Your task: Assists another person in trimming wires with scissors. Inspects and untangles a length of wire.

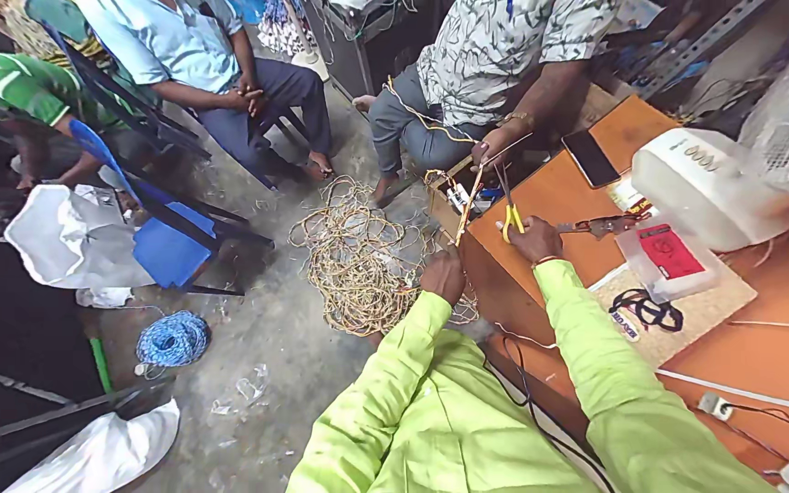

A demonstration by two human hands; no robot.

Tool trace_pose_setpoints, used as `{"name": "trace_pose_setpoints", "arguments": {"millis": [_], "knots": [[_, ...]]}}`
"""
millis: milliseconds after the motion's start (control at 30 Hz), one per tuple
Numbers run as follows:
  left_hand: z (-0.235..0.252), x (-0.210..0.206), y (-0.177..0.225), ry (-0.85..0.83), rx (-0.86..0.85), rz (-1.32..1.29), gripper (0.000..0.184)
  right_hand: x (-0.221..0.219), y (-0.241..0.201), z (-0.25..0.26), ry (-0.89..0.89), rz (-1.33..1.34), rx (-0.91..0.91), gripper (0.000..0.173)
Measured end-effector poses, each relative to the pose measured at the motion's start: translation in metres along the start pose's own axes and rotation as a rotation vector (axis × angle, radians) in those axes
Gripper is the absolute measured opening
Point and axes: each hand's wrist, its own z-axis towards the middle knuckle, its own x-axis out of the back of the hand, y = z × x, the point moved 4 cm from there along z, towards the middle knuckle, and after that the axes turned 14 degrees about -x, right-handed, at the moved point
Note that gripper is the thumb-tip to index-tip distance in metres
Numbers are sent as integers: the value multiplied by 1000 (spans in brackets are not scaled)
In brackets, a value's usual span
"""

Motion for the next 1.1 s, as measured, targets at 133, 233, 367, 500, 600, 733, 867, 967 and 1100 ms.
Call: {"name": "trace_pose_setpoints", "arguments": {"millis": [133,233,367,500,600,733,867,967,1100], "knots": [[-1,3,-2,16,3,-31,47,4,-7,11,7,-14,23,63],[0,5,0,4,12,-26,49,12,-12,24,-14,-53,29,60],[1,5,-3,9,8,-23,47,18,-21,44,-42,-93,73,55],[0,5,-9,25,22,-29,48,16,-34,67,-9,-175,152,53],[-4,5,-11,15,25,-37,48,15,-44,75,-5,-225,215,55],[-7,4,-14,11,24,-30,48,7,-53,87,19,-297,285,51],[-10,3,-15,2,42,-44,49,15,-64,84,16,-368,298,49],[-12,3,-13,14,28,-45,49,20,-69,89,16,-411,307,50],[-12,5,-12,22,22,-31,50,28,-85,85,-32,-479,287,52]]}}
